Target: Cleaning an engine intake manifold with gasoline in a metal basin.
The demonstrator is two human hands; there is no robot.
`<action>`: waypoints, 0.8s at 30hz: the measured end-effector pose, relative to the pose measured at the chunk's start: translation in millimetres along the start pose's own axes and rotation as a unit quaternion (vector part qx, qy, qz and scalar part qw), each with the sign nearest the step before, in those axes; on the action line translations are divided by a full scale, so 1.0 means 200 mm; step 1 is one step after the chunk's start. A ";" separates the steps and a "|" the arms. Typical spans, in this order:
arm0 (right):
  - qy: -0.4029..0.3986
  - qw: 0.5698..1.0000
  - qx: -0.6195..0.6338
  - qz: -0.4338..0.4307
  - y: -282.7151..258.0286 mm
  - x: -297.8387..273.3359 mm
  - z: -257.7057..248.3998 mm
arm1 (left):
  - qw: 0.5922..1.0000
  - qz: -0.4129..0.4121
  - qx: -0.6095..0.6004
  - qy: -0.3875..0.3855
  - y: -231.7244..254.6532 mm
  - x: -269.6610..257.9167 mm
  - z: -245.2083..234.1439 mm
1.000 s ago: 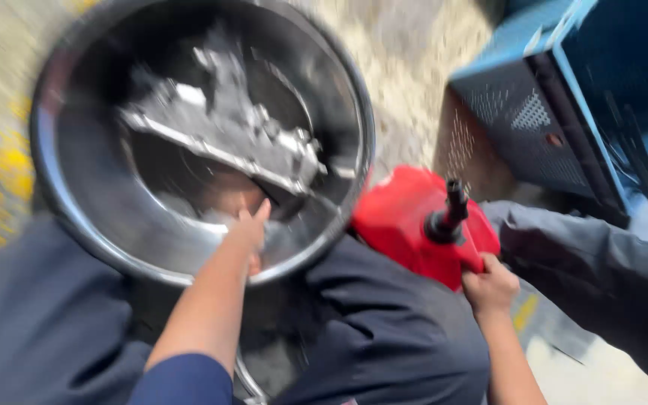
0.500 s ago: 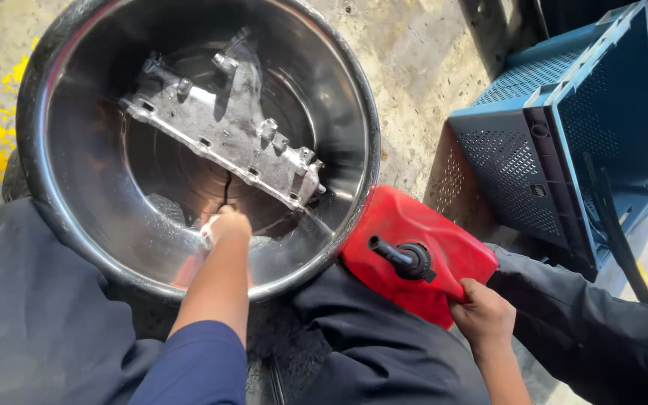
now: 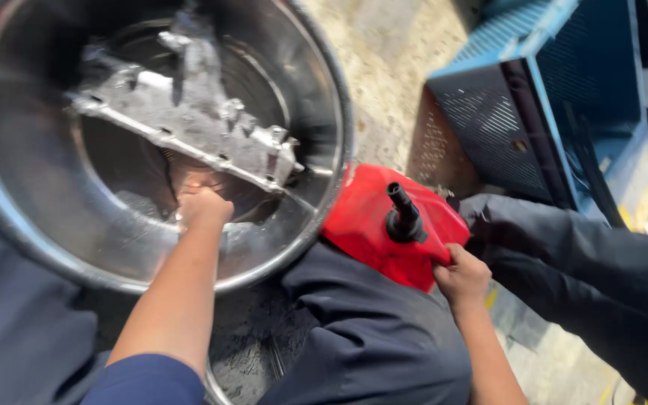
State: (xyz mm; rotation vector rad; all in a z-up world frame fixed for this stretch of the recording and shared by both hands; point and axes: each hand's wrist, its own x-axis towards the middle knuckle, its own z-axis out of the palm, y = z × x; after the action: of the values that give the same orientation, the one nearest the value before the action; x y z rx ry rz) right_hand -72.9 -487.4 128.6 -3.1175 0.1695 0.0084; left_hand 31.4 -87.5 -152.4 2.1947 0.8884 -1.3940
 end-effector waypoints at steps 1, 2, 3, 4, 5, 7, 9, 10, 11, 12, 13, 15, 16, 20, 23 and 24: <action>0.012 0.999 0.036 0.012 0.04 0.01 0.03 | 0.999 0.051 0.010 0.016 0.03 0.04 0.02; 0.020 0.999 0.029 0.019 0.06 -0.02 0.03 | 0.998 0.063 0.011 0.016 0.07 0.05 0.02; 0.018 0.999 0.029 0.041 0.08 -0.05 0.04 | 0.989 0.131 0.057 -0.030 0.10 0.06 0.02; 0.016 0.997 0.029 0.063 0.09 -0.07 0.05 | 0.972 0.198 0.104 -0.075 0.13 0.08 0.02; 0.018 0.997 0.026 0.069 0.08 -0.07 0.04 | 0.970 0.202 0.109 -0.077 0.24 -0.09 -0.06; 0.023 0.998 0.024 0.059 0.05 -0.08 0.04 | 0.888 0.410 0.107 -0.177 0.44 -0.41 -0.21; 0.010 0.998 0.024 0.061 0.03 -0.08 0.02 | 0.848 0.498 0.069 -0.168 0.57 -0.72 -0.30; 0.002 0.998 0.024 0.057 0.01 -0.08 0.01 | 0.798 0.582 0.023 -0.153 0.63 -0.88 -0.35; 0.006 0.998 0.028 0.054 0.02 -0.08 0.02 | 0.799 0.582 0.024 -0.146 0.63 -0.95 -0.32; 0.013 0.998 0.009 0.053 0.02 -0.08 0.02 | 0.778 0.604 0.015 -0.171 0.64 -1.01 -0.30; 0.021 0.998 -0.011 0.053 0.03 -0.07 0.03 | 0.754 0.627 0.007 -0.195 0.66 -1.07 -0.28; 0.026 0.998 0.001 0.059 0.09 -0.06 0.06 | 0.718 0.660 -0.082 -0.204 0.64 -1.13 -0.20; 0.023 0.997 0.010 0.068 0.12 -0.08 0.06 | 0.675 0.683 -0.171 -0.219 0.63 -1.16 -0.14; 0.021 0.998 0.045 0.041 0.17 -0.14 0.07 | 0.716 0.621 -0.288 -0.138 0.62 -1.30 -0.06; 0.042 0.997 0.058 -0.031 0.20 -0.12 0.10 | 0.635 0.629 -0.419 -0.156 0.62 -1.34 -0.02; 0.048 0.996 0.070 -0.035 0.23 -0.12 0.13 | 0.589 0.663 -0.433 -0.162 0.61 -1.34 0.01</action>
State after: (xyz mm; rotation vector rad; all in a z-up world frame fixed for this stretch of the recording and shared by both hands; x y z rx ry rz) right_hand -101.4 -530.0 100.9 -2.9822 0.0591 -0.1485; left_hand 32.8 -257.9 87.3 1.0730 -0.3154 -0.3234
